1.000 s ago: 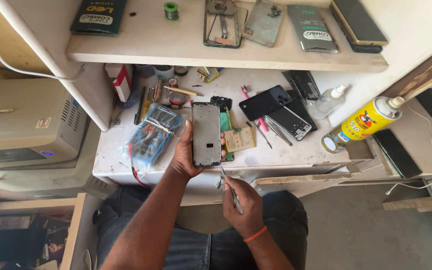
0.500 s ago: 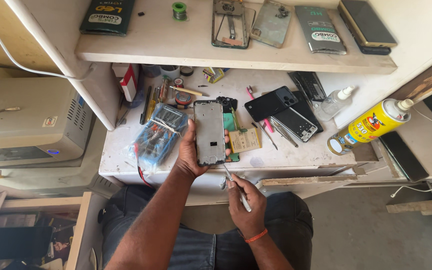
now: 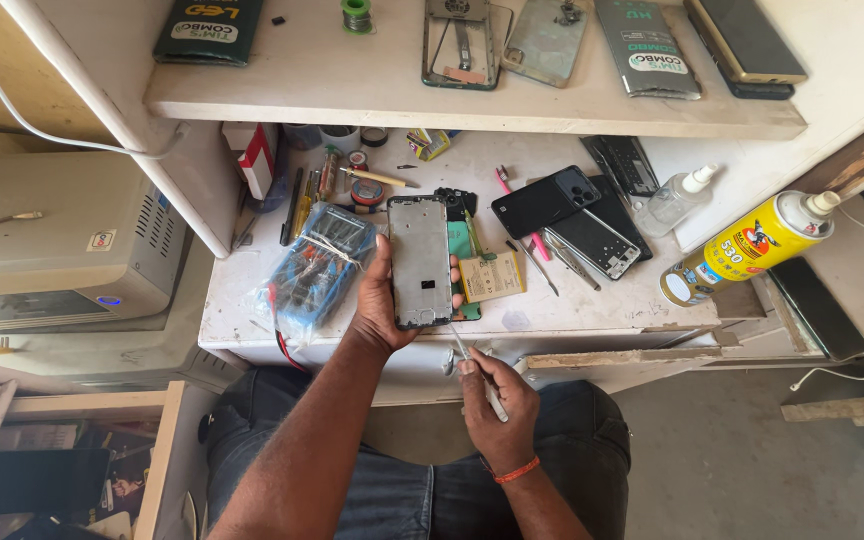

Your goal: The person works on a disassembled smartphone at a repair bench, holding the phone frame with one hand while using a small metal tool with the other to pry and scrape along the frame edges and interior. They reposition the phone repeatedly and later use a white pen-like tool on the frame.

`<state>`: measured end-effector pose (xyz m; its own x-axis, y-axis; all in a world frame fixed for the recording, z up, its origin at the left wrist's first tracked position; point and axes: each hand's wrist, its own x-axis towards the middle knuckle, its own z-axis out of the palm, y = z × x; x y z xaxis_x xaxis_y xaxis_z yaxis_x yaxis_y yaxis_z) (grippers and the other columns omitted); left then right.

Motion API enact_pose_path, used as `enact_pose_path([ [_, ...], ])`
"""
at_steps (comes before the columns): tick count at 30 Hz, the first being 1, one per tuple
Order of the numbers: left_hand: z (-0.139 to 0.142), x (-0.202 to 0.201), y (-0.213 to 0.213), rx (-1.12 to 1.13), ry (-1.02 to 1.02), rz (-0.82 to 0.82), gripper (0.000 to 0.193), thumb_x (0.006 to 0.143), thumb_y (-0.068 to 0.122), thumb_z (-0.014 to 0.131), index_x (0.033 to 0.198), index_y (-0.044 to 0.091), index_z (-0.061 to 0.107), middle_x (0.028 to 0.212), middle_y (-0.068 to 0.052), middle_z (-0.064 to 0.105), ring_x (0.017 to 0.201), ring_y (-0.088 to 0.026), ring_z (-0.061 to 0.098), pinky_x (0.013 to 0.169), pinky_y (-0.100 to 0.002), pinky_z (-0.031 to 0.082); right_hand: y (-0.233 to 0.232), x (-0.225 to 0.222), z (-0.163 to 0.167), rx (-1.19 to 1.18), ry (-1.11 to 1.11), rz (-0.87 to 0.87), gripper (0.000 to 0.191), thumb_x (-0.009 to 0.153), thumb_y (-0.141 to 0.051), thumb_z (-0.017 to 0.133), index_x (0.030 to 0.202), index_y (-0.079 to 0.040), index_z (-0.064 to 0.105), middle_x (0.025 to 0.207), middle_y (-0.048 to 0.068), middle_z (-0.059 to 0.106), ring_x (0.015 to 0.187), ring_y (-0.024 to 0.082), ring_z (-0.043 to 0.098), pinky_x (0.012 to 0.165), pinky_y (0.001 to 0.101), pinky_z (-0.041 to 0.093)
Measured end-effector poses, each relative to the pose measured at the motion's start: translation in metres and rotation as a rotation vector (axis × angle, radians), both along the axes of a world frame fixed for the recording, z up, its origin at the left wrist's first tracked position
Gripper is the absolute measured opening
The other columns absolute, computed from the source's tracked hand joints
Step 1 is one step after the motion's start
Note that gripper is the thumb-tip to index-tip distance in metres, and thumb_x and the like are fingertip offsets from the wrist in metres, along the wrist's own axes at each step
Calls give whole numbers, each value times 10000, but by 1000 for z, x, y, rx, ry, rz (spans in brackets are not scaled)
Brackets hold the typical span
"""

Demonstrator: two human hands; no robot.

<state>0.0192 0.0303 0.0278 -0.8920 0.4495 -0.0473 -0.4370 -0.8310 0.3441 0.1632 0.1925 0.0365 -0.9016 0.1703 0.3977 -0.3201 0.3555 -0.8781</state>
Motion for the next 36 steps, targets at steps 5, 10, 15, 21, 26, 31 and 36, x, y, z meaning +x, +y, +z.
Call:
enact_pose_path([
  [5, 2, 1, 0, 9, 33, -29, 937, 859, 786, 561, 1388, 14, 542, 1170, -189, 694, 1022, -328, 714, 813, -564, 631, 2, -1, 8, -15, -56, -32, 222, 922, -59, 709, 1131, 8, 745, 929, 107, 802, 749, 115, 736, 615, 256, 585],
  [10, 3, 2, 1, 10, 59, -22, 914, 869, 774, 574, 1401, 31, 544, 1170, -189, 691, 1016, -320, 715, 810, -546, 631, 3, -4, 17, 192, 121, -60, 192, 903, -36, 732, 1090, 2, 756, 930, 128, 790, 779, 141, 764, 677, 264, 596],
  [15, 3, 2, 0, -3, 53, -18, 912, 872, 764, 580, 1406, 26, 542, 1181, -193, 695, 1018, -323, 716, 815, -541, 632, 3, -5, 22, 268, 162, -3, 207, 894, -17, 721, 1098, 7, 744, 947, 148, 777, 808, 185, 772, 718, 284, 601],
  [21, 5, 2, -1, -29, 41, 25, 902, 877, 754, 584, 1421, 36, 540, 1176, -198, 691, 1042, -310, 718, 821, -516, 636, 1, -6, 23, 249, 135, 12, 212, 880, -14, 723, 1089, 13, 743, 936, 145, 777, 784, 179, 772, 698, 285, 606],
  [26, 7, 3, -1, -30, 25, 18, 914, 865, 761, 574, 1390, 14, 544, 1157, -197, 695, 1018, -308, 722, 794, -526, 646, -2, -5, 26, 256, 126, 29, 215, 886, -14, 716, 1098, 19, 734, 923, 143, 771, 781, 188, 772, 679, 293, 610],
  [31, 6, 3, 0, -22, 39, 33, 890, 877, 748, 583, 1404, 32, 542, 1161, -199, 690, 1027, -305, 716, 804, -504, 642, -7, -3, 33, 420, 219, 18, 208, 872, -22, 712, 1073, 27, 727, 910, 168, 751, 801, 284, 752, 707, 352, 602],
  [36, 6, 3, 1, -1, 62, 35, 892, 882, 749, 585, 1406, 29, 538, 1153, -198, 685, 1031, -305, 713, 813, -499, 641, -16, -1, 39, 502, 226, 33, 208, 862, -35, 707, 1058, 31, 726, 923, 176, 751, 817, 308, 745, 724, 369, 604],
])
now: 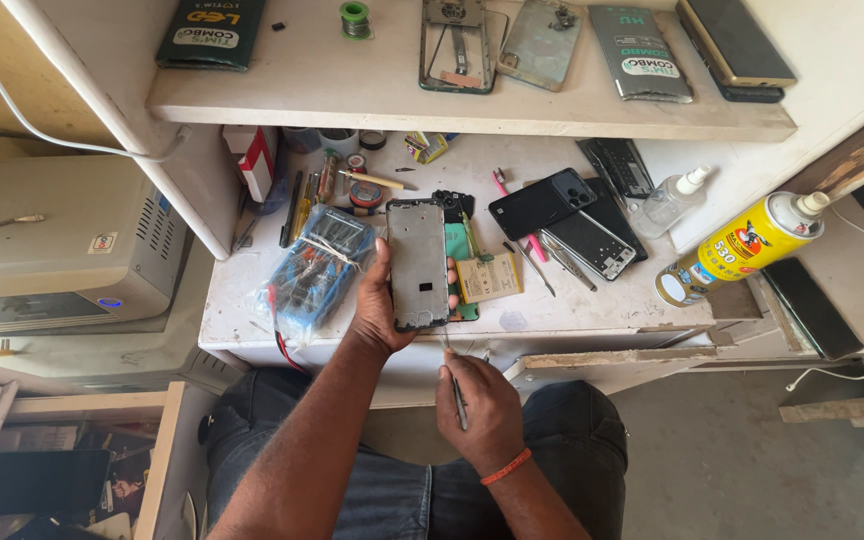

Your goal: The person works on a disassembled smartphone at a repair bench, holding the phone frame with one hand while using a small metal tool with the other to pry and scrape along the frame edges and interior. They reposition the phone repeatedly and later use a white pen-like tool on the frame.

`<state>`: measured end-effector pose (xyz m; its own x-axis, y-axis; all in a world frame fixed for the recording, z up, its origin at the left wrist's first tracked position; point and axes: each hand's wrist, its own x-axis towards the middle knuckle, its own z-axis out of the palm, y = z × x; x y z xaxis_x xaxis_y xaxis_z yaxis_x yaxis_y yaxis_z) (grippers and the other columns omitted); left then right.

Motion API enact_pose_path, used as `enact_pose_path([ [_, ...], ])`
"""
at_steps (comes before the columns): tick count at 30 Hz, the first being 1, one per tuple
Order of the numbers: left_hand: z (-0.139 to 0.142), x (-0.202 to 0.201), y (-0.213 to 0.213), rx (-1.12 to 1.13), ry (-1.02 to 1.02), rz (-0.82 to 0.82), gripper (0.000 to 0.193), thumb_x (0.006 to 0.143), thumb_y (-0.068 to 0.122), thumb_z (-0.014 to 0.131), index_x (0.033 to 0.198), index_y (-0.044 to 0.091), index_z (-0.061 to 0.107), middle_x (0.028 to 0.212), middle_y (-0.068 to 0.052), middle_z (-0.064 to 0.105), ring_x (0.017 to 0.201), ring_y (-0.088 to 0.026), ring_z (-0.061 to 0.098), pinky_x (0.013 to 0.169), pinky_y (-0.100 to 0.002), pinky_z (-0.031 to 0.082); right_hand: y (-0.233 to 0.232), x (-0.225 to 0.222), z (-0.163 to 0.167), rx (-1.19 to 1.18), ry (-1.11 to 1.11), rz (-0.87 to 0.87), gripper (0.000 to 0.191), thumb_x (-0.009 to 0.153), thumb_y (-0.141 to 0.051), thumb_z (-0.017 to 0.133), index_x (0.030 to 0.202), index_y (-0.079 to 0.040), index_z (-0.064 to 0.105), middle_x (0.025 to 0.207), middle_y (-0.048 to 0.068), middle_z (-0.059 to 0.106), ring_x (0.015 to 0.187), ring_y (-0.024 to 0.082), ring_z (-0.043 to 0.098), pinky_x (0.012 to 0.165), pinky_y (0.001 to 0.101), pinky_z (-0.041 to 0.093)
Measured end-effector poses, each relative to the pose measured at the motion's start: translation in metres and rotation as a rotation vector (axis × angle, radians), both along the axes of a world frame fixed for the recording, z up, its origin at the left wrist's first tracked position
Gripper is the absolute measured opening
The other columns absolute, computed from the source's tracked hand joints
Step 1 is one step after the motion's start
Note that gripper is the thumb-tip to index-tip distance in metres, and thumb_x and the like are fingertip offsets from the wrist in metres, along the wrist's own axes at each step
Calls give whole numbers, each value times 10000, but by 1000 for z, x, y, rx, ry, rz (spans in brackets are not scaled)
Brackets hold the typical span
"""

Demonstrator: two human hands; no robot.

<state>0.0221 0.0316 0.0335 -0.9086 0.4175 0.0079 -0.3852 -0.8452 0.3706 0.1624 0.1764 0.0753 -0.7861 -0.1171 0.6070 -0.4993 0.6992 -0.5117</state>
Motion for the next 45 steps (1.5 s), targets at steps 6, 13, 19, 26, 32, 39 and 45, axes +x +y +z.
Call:
enact_pose_path([
  [6, -1, 0, 0, -8, -11, -5, 929, 855, 769, 584, 1368, -4, 543, 1146, -187, 695, 1000, -313, 718, 788, -523, 645, 0, 0, 0, -14, -32, 20, 231, 861, -29, 708, 1081, 39, 724, 922, 178, 752, 805, 303, 746, 712, 364, 603],
  [13, 0, 0, 0, -19, -6, -1, 911, 879, 772, 559, 1376, 9, 553, 1150, -196, 687, 1003, -324, 716, 821, -521, 634, 9, -3, -4, -63, 66, -13, 221, 867, -7, 721, 1087, 11, 717, 941, 169, 752, 838, 306, 755, 736, 369, 610],
  [19, -2, -1, -1, -26, -11, -17, 938, 873, 796, 536, 1350, -11, 570, 1108, -201, 698, 948, -340, 731, 800, -534, 637, 3, -1, -5, -55, 2, -6, 231, 862, -15, 722, 1090, 23, 718, 938, 181, 751, 830, 304, 756, 716, 365, 615],
  [26, -5, -1, -3, -15, 6, -77, 972, 856, 828, 525, 1331, -18, 580, 1074, -191, 708, 879, -352, 745, 784, -545, 635, -16, 2, -3, -18, 35, 86, 218, 876, -26, 713, 1086, 32, 702, 953, 184, 742, 842, 331, 737, 745, 393, 600],
  [32, -6, -2, -3, 5, 25, -69, 969, 857, 832, 517, 1315, -19, 588, 1078, -186, 707, 884, -339, 745, 792, -521, 638, -17, -1, -3, 7, 28, 105, 236, 871, -27, 700, 1095, 47, 698, 957, 191, 738, 862, 334, 735, 763, 400, 596],
  [39, -7, -3, -1, -12, 13, -38, 950, 884, 816, 512, 1333, -18, 583, 1084, -189, 709, 901, -330, 741, 812, -483, 641, -19, 0, -6, 10, -7, 103, 241, 870, -29, 703, 1098, 50, 702, 953, 192, 740, 860, 331, 737, 764, 401, 597],
  [45, -6, -3, 0, -19, 7, -76, 960, 863, 828, 504, 1287, -29, 599, 1053, -177, 713, 862, -332, 755, 768, -512, 648, -14, -1, -3, -2, 33, 82, 220, 866, -28, 706, 1074, 42, 718, 947, 186, 748, 853, 322, 738, 758, 388, 598],
])
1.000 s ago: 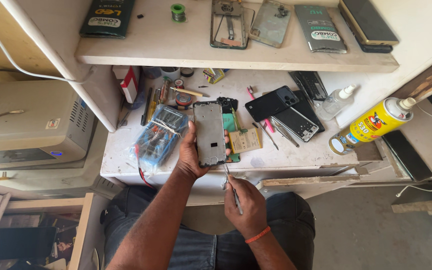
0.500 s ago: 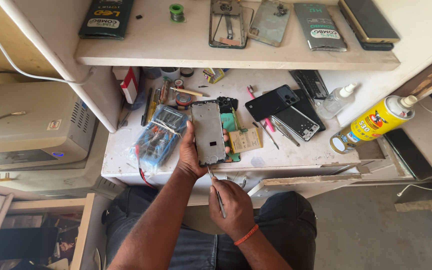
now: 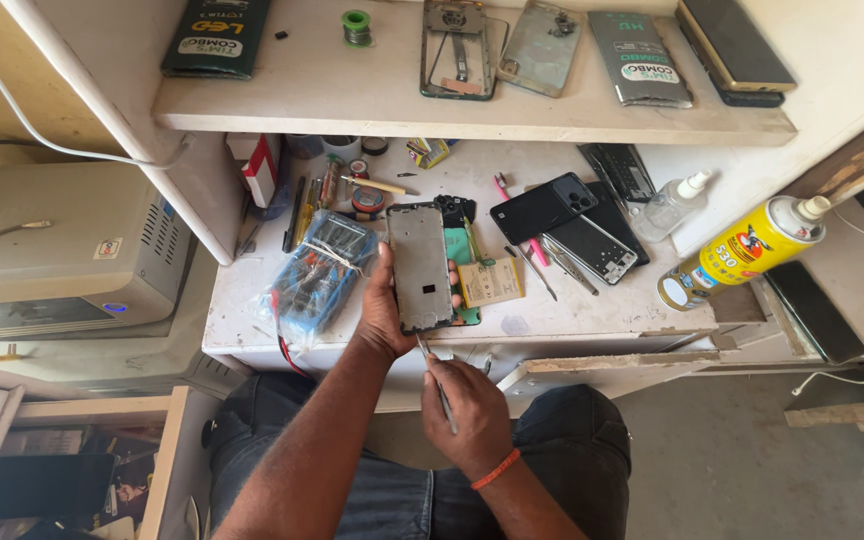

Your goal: The person works on a disassembled smartphone at a repair bench, holding the phone frame with one hand while using a small metal tool with the other to pry and scrape along the frame edges and interior. They reposition the phone repeatedly and later use a white pen-like tool on the frame.

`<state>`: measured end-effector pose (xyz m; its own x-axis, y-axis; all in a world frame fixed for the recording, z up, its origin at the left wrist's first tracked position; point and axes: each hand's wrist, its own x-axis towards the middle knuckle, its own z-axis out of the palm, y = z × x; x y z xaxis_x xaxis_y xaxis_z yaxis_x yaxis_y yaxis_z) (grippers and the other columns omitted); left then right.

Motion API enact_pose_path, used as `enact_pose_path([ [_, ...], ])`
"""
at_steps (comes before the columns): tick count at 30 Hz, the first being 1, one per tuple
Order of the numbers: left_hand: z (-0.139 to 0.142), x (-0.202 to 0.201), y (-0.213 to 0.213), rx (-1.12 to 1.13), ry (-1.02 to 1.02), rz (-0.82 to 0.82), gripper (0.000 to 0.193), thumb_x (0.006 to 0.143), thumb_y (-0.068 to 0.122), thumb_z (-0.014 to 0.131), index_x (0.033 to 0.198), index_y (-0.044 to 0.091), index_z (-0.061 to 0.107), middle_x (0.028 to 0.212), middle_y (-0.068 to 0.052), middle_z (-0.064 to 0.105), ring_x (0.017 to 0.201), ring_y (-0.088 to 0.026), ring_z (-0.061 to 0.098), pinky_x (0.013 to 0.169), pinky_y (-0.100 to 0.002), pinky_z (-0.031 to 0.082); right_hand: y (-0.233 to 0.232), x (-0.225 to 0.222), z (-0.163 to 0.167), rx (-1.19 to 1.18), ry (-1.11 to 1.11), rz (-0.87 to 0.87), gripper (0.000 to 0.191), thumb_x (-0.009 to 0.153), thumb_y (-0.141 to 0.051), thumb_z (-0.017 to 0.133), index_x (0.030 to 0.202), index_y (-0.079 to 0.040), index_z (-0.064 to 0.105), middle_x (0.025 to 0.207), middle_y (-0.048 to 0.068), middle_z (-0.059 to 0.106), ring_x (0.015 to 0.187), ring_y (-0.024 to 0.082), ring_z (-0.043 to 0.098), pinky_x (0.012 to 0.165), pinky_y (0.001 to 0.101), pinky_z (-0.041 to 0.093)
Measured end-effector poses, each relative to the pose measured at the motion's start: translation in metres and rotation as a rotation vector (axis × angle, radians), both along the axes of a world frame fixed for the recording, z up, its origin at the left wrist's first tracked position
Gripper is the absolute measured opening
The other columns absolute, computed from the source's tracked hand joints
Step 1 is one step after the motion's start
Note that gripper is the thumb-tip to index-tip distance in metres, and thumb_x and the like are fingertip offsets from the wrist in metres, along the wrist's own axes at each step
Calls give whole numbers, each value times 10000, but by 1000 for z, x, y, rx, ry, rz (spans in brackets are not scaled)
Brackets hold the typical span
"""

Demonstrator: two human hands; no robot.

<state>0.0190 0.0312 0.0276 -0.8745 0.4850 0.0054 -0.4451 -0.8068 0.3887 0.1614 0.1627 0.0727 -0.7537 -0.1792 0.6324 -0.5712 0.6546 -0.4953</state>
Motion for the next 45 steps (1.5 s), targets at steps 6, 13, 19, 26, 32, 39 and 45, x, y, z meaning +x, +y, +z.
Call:
enact_pose_path([
  [6, 0, 1, 2, -61, -23, 12, 967, 848, 828, 510, 1294, -25, 602, 1051, -169, 717, 859, -309, 757, 740, -509, 654, -5, 1, 2, 49, -9, -6, 230, 865, -31, 714, 1079, 52, 716, 934, 185, 742, 843, 316, 735, 747, 385, 598],
  [13, 0, 0, 4, -102, -32, 42, 939, 882, 823, 508, 1317, -4, 607, 1059, -170, 716, 863, -310, 753, 742, -495, 650, -6, 2, 3, 42, 3, 13, 218, 857, -38, 721, 1061, 37, 723, 934, 174, 749, 841, 318, 735, 737, 390, 595],
  [19, -1, 1, 5, -71, -50, 51, 898, 869, 805, 515, 1320, 33, 605, 1073, -161, 715, 868, -319, 752, 761, -506, 643, 15, -4, 1, -9, -9, -44, 229, 841, -41, 717, 1058, 32, 721, 933, 183, 743, 818, 323, 736, 739, 395, 601],
  [26, -3, 1, 6, -47, -14, 48, 929, 871, 811, 527, 1311, -3, 605, 1066, -172, 715, 863, -324, 749, 756, -507, 640, 22, -6, 1, 15, -17, -85, 213, 856, -40, 714, 1059, 27, 727, 932, 179, 747, 823, 319, 738, 737, 388, 601],
  [32, -2, 0, 3, -23, -15, 31, 940, 868, 817, 508, 1306, -10, 597, 1066, -176, 707, 867, -329, 748, 762, -518, 638, -1, 3, 0, 53, 40, 31, 225, 875, -42, 719, 1086, 36, 720, 949, 167, 741, 849, 307, 743, 754, 379, 606],
  [39, -2, -1, 7, -35, -105, 121, 895, 905, 767, 514, 1358, -3, 579, 1132, -190, 703, 969, -316, 748, 830, -512, 630, 34, -10, -5, 45, 9, -86, 233, 832, -33, 721, 1056, 30, 725, 948, 183, 745, 828, 315, 738, 740, 389, 602],
  [45, -1, 2, 4, 7, 15, 72, 905, 912, 797, 528, 1349, 7, 585, 1091, -179, 703, 895, -349, 734, 795, -513, 623, 48, -13, -9, 1, 11, -162, 202, 853, -27, 721, 1047, 24, 729, 917, 177, 749, 818, 316, 746, 740, 380, 606],
])
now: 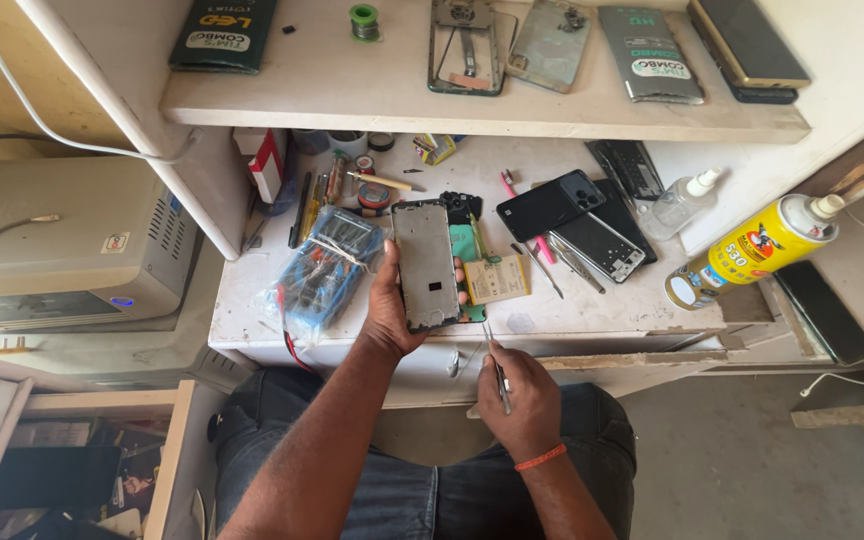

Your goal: The person works on a disassembled smartphone at a repair bench, holding the phone frame with one hand while using a small metal tool with the other to pry and scrape along the frame edges and interior. They reposition the phone repeatedly and later use a white pen-like tool on the frame.

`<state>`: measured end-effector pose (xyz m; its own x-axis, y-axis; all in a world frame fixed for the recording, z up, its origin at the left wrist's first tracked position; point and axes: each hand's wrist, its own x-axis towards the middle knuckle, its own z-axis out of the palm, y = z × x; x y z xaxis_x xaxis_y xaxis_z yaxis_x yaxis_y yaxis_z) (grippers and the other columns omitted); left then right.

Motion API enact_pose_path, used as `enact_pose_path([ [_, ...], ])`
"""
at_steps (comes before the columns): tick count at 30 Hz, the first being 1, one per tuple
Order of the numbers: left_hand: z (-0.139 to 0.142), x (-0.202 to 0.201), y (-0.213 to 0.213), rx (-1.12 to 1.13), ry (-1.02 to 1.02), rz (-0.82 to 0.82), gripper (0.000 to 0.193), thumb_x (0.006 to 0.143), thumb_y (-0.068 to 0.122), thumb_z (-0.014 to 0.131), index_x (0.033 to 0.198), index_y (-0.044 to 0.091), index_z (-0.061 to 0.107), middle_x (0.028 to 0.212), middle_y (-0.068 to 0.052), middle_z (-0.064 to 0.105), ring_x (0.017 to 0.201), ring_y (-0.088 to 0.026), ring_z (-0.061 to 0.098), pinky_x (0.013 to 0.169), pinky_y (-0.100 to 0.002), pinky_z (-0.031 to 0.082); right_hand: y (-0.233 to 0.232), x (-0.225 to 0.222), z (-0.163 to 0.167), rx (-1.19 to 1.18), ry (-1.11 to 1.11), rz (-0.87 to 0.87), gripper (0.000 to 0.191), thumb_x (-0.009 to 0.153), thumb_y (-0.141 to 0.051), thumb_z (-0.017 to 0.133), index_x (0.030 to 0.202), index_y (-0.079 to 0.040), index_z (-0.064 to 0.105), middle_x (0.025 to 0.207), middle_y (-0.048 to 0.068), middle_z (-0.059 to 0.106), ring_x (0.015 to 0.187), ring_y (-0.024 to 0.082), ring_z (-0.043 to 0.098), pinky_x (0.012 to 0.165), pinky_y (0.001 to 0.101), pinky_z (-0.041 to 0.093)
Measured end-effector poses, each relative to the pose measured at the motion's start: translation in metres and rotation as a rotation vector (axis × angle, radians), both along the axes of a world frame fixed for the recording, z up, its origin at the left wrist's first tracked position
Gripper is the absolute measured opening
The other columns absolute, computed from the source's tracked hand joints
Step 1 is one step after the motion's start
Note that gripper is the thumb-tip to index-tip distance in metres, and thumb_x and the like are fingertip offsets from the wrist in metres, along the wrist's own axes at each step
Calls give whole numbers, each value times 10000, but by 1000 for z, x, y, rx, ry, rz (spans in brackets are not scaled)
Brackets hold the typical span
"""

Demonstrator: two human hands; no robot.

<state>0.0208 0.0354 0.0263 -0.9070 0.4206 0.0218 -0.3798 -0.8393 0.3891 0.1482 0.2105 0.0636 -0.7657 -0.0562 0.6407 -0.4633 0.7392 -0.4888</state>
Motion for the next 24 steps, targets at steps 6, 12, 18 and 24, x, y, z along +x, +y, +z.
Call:
enact_pose_path([
  [6, 4, 1, -2, -43, -75, -26, 940, 856, 822, 488, 1298, 1, 604, 1055, -175, 723, 848, -350, 747, 736, -545, 631, -13, 4, 3, -33, 24, 83, 199, 855, -24, 724, 1050, 13, 731, 975, 168, 758, 887, 306, 759, 783, 368, 616],
  [12, 3, 1, -2, -38, -55, -19, 934, 883, 816, 485, 1317, -3, 600, 1067, -181, 718, 857, -349, 747, 754, -524, 633, -12, 3, 4, 1, -18, 80, 235, 845, -30, 741, 1078, 2, 746, 988, 156, 757, 889, 297, 749, 775, 370, 606],
  [18, 2, 0, -2, -36, -54, -27, 936, 895, 814, 486, 1324, -10, 594, 1062, -184, 713, 859, -345, 749, 771, -506, 635, -10, 3, 4, 16, -48, 122, 278, 840, -24, 728, 1117, -10, 753, 1007, 135, 752, 892, 280, 740, 770, 362, 597],
  [24, 3, 1, -2, -47, -52, -25, 907, 906, 792, 521, 1347, 3, 592, 1064, -176, 714, 869, -316, 741, 788, -473, 642, -8, 1, 6, 4, -48, 166, 245, 851, -18, 725, 1095, -6, 744, 1011, 143, 753, 895, 286, 745, 781, 358, 601],
])
